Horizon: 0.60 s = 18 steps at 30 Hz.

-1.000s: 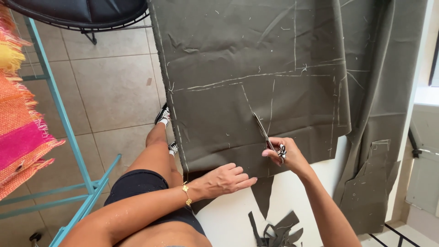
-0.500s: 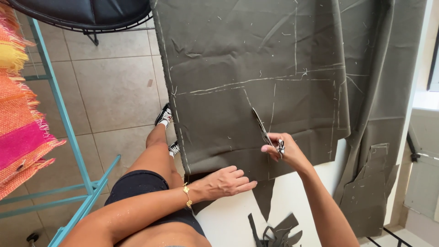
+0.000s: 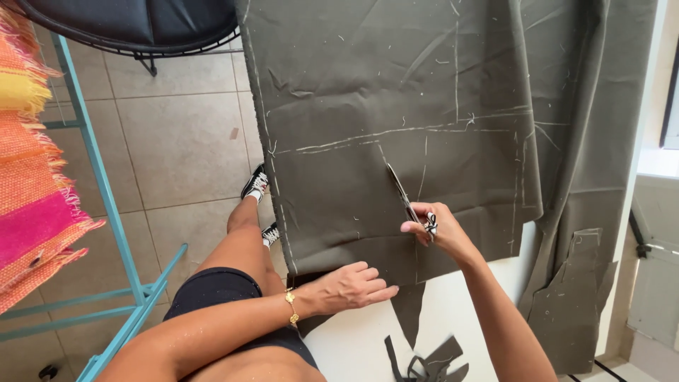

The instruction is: The person uses shears to cut a large piece of dark fabric laid out on a white table, following chalk lines to separate pattern pieces. The person repeatedly repositions the fabric and cuts along various edges, accumulating cut-off scraps on the table.

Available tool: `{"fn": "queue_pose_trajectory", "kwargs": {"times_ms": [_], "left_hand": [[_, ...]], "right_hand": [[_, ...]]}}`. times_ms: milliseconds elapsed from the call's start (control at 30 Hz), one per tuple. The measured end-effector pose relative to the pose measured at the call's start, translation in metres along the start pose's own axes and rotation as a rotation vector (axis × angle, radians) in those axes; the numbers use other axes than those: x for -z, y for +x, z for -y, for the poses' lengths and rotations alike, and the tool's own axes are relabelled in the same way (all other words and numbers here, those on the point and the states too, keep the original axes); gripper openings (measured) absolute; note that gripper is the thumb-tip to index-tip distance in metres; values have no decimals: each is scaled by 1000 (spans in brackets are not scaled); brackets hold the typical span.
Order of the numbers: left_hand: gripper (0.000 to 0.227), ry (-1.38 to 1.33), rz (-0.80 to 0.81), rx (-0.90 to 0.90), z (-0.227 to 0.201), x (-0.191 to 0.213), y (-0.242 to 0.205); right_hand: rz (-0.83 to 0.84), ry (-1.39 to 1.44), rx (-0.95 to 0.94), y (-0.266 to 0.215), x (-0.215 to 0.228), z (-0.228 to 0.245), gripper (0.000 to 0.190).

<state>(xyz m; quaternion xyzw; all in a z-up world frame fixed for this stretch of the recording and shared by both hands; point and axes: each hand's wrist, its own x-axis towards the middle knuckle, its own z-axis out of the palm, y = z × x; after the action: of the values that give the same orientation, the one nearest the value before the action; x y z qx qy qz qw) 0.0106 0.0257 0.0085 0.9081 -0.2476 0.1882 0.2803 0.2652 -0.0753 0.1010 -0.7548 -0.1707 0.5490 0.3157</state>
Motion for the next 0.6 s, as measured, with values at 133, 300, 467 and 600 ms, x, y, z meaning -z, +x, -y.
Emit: {"fn": "queue_pose_trajectory", "kwargs": {"times_ms": [133, 300, 467, 600], "left_hand": [[32, -4, -12, 2, 0, -1, 0], [28, -12, -38, 9, 0, -4, 1], [30, 14, -17, 13, 1, 4, 4], [29, 0, -11, 14, 1, 3, 5]], "right_hand": [[-4, -78, 60, -2, 3, 7, 58], [5, -21, -3, 8, 2, 17, 54], [-8, -82, 22, 6, 2, 24, 55], [0, -78, 38, 9, 2, 19, 53]]}}
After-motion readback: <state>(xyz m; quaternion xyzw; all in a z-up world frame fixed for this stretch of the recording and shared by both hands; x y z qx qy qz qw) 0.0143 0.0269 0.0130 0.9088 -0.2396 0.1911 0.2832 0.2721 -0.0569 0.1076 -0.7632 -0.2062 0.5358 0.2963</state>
